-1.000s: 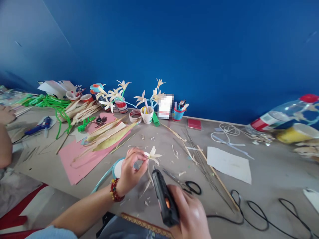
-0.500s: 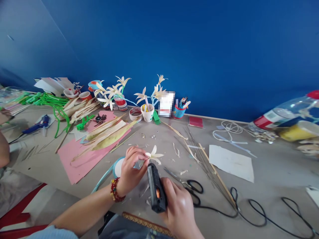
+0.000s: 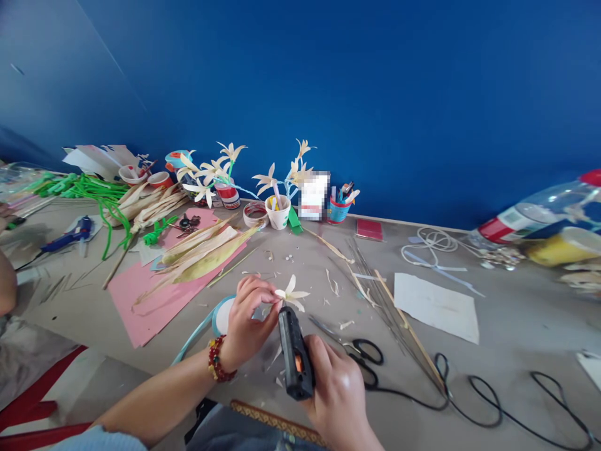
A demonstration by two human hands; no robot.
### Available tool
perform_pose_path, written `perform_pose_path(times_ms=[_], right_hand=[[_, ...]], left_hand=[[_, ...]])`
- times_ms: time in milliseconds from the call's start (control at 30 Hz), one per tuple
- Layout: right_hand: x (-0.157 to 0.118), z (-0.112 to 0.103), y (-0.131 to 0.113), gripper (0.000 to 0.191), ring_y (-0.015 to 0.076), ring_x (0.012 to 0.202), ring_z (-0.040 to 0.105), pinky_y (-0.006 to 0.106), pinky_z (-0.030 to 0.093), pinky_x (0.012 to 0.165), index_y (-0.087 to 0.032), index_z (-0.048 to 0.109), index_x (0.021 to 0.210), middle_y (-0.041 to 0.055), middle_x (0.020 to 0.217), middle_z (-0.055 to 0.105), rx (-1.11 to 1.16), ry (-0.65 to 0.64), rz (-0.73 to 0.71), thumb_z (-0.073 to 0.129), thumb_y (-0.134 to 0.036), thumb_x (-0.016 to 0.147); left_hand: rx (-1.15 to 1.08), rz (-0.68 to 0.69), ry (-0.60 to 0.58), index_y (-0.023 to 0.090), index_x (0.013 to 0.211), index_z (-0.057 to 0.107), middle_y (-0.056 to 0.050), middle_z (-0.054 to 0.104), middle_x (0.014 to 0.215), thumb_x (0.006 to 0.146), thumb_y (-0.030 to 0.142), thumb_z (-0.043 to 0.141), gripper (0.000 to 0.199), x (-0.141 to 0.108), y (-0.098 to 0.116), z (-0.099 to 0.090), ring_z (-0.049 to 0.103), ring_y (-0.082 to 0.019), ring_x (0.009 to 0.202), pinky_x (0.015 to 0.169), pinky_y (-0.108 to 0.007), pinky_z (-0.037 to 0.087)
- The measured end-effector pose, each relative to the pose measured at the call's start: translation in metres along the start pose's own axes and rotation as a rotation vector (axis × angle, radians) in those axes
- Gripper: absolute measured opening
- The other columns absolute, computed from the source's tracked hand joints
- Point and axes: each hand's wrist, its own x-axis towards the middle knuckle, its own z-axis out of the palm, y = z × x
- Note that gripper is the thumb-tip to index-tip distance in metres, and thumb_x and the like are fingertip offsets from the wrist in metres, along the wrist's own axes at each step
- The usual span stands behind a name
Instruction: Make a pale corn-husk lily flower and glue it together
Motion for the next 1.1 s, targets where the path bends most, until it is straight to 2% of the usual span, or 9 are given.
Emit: perform_pose_path(times_ms=[1100], right_hand=[[0.0007,-0.0002,0.0018,0.003,0.0190,0.046,0.055,0.027,0.038,0.045,-0.022,0.047,0.092,-0.0001,0.059,0.058,-0.038,0.062,-0.045,0.049,-0.024,0.091]], left_hand=[[-0.029,0.010,0.008,0.023,0.080,0.051,-0.001,0.068,0.081,0.080,0.007,0.059,0.018,0.0002,0.0011,0.0007,0.062,-0.017,0.078,0.088,-0.041,0.045]])
